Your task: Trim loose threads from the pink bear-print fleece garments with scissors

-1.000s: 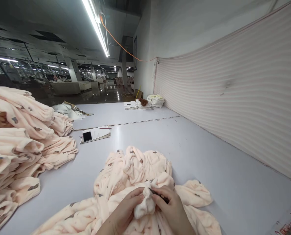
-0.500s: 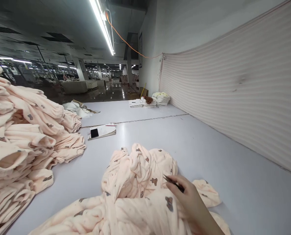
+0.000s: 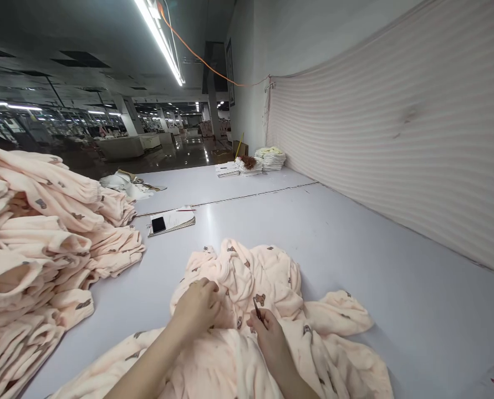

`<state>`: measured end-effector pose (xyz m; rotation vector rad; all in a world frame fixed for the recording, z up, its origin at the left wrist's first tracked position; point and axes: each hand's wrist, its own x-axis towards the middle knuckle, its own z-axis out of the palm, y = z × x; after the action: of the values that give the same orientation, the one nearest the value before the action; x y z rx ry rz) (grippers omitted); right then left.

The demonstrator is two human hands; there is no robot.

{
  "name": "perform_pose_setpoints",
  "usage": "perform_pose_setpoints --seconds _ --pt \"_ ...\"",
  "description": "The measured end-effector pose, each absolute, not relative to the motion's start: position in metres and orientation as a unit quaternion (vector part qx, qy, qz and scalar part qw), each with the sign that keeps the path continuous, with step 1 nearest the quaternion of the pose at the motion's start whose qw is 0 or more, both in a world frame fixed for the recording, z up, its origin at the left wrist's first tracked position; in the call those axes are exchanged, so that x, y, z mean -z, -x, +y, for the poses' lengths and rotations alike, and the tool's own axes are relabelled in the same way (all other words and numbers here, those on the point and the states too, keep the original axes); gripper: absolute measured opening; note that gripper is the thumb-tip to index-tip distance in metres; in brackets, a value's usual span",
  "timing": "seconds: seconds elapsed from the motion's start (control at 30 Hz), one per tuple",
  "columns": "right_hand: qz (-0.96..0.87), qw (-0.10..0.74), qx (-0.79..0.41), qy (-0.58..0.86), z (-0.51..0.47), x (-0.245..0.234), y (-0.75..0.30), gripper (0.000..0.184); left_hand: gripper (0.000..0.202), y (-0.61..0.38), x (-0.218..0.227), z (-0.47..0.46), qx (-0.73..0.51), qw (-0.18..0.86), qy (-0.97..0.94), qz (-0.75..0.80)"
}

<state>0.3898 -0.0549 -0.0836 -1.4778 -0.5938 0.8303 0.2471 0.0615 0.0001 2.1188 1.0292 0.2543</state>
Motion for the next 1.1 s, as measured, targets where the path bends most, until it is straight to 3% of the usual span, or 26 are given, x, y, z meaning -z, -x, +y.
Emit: perform_pose_setpoints --seconds 0.13,0.27,0.47,0.67,1.1 --pt "-0.263 0.605 -0.37 0.654 -0.046 0.096 -0.393 0.027 0.019 -0.27 0.035 0.079 -0.054 0.28 -0.888 0.361" --pt "-0.29 0.571 -0.359 0.678 -0.041 0.106 -0.392 0.02 0.014 -0.276 0.062 0.085 -0.041 0.271 -0.897 0.348" --pt "-0.363 0.515 -0.344 0.696 -0.047 0.093 -0.388 0.022 0.005 -0.253 0.063 0.088 -0.067 0.431 -0.814 0.384" --pt "-0.443 0.454 -0.315 0.706 -0.051 0.08 -0.383 0.019 0.022 -0.237 0.064 0.082 -0.093 0.599 -0.698 0.382" --pt "-0.461 0.439 -0.309 0.707 -0.037 0.069 -0.383 0.019 0.013 -0.237 0.066 0.082 -0.104 0.66 -0.648 0.366"
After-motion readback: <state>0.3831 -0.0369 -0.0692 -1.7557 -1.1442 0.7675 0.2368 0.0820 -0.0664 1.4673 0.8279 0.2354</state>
